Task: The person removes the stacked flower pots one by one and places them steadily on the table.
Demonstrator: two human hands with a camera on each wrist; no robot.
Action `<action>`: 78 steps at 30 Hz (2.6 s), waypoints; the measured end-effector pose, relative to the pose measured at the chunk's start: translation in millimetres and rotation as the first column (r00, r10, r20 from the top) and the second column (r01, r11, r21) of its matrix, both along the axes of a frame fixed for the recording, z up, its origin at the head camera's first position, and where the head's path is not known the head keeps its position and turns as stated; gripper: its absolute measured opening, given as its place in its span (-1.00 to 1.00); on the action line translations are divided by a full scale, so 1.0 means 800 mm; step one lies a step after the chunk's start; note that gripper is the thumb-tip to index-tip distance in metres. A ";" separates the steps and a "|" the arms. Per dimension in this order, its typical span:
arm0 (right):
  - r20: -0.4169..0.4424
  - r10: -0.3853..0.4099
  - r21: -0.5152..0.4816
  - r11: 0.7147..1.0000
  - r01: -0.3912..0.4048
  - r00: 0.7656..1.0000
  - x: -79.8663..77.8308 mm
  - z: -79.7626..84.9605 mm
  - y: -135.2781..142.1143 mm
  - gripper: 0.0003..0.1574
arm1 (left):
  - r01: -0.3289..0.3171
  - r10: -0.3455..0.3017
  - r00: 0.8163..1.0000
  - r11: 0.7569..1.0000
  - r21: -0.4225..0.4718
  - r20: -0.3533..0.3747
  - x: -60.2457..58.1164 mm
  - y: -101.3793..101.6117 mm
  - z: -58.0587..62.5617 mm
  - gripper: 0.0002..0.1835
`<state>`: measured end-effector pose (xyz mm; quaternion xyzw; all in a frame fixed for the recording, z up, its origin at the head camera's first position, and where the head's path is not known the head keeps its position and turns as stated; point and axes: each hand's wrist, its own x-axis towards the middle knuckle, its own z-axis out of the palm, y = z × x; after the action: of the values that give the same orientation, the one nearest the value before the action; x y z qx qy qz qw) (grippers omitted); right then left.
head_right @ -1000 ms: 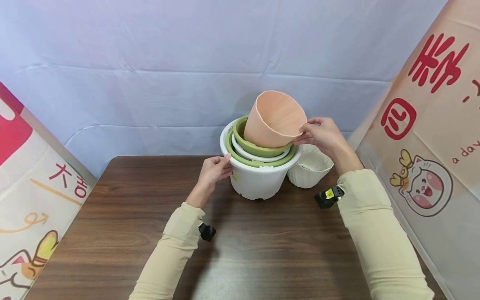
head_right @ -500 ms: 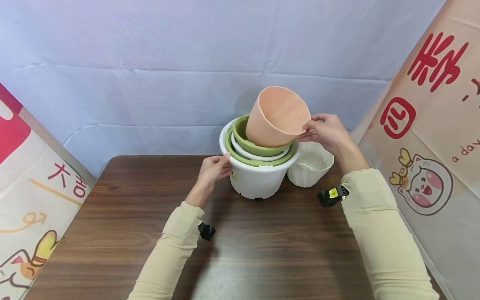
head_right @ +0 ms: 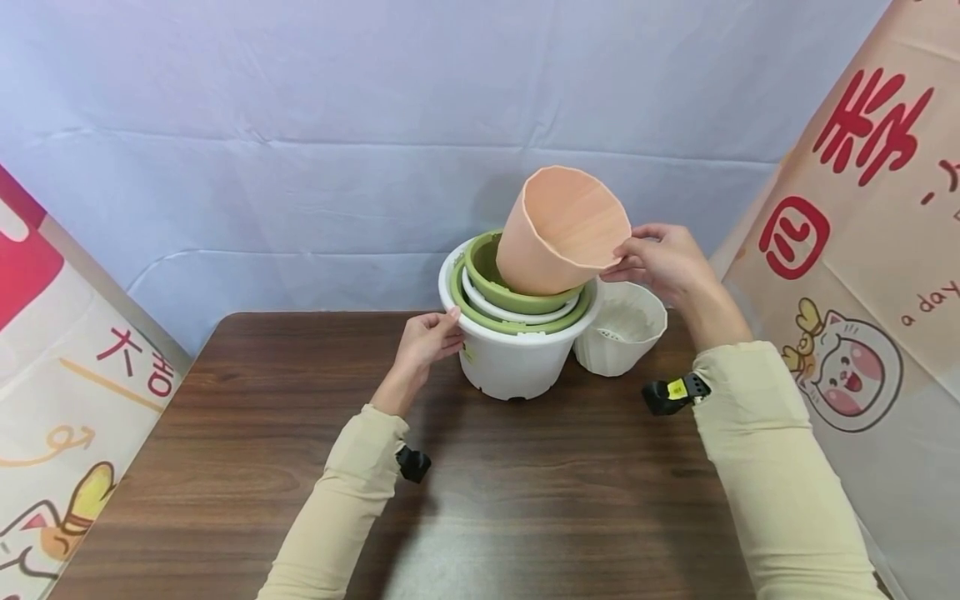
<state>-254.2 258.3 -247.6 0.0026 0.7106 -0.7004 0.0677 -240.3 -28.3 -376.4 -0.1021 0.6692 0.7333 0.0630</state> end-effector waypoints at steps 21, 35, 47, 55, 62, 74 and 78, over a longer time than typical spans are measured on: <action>-0.025 -0.023 -0.079 0.997 0.021 0.999 0.007 0.008 0.007 -0.70 | -0.008 0.008 1.000 1.000 -0.006 -0.019 0.001 0.001 0.000 -0.67; -0.047 -0.058 -0.137 0.989 0.051 0.997 0.012 0.010 0.014 -0.81 | -0.011 0.011 1.000 1.000 0.000 -0.008 0.001 0.000 0.001 -0.66; -0.041 -0.082 -0.155 0.985 0.075 0.996 0.018 0.016 0.024 -0.89 | -0.010 0.010 1.000 1.000 -0.004 -0.007 0.001 0.001 0.001 -0.66; -0.034 -0.090 -0.147 0.986 0.084 0.995 0.022 0.019 0.033 -0.88 | -0.012 0.012 1.000 1.000 -0.003 -0.010 0.001 0.002 0.001 -0.66; -0.028 -0.103 -0.206 0.974 0.095 0.994 0.027 0.020 0.042 -0.85 | -0.005 0.005 1.000 1.000 -0.002 -0.004 0.001 0.002 0.002 -0.66; -0.034 -0.105 -0.187 0.978 0.097 0.994 0.032 0.018 0.056 -0.92 | -0.007 0.007 1.000 1.000 0.002 -0.008 -0.001 0.002 0.003 -0.67; -0.042 -0.089 -0.216 0.973 0.078 0.995 0.035 0.016 0.061 -0.90 | -0.010 0.010 1.000 1.000 0.002 -0.006 -0.001 0.002 0.003 -0.67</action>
<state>-226.5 306.8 -234.4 0.0075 0.6317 -0.7750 0.0197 -240.8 -26.5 -373.7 -0.1031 0.6683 0.7345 0.0576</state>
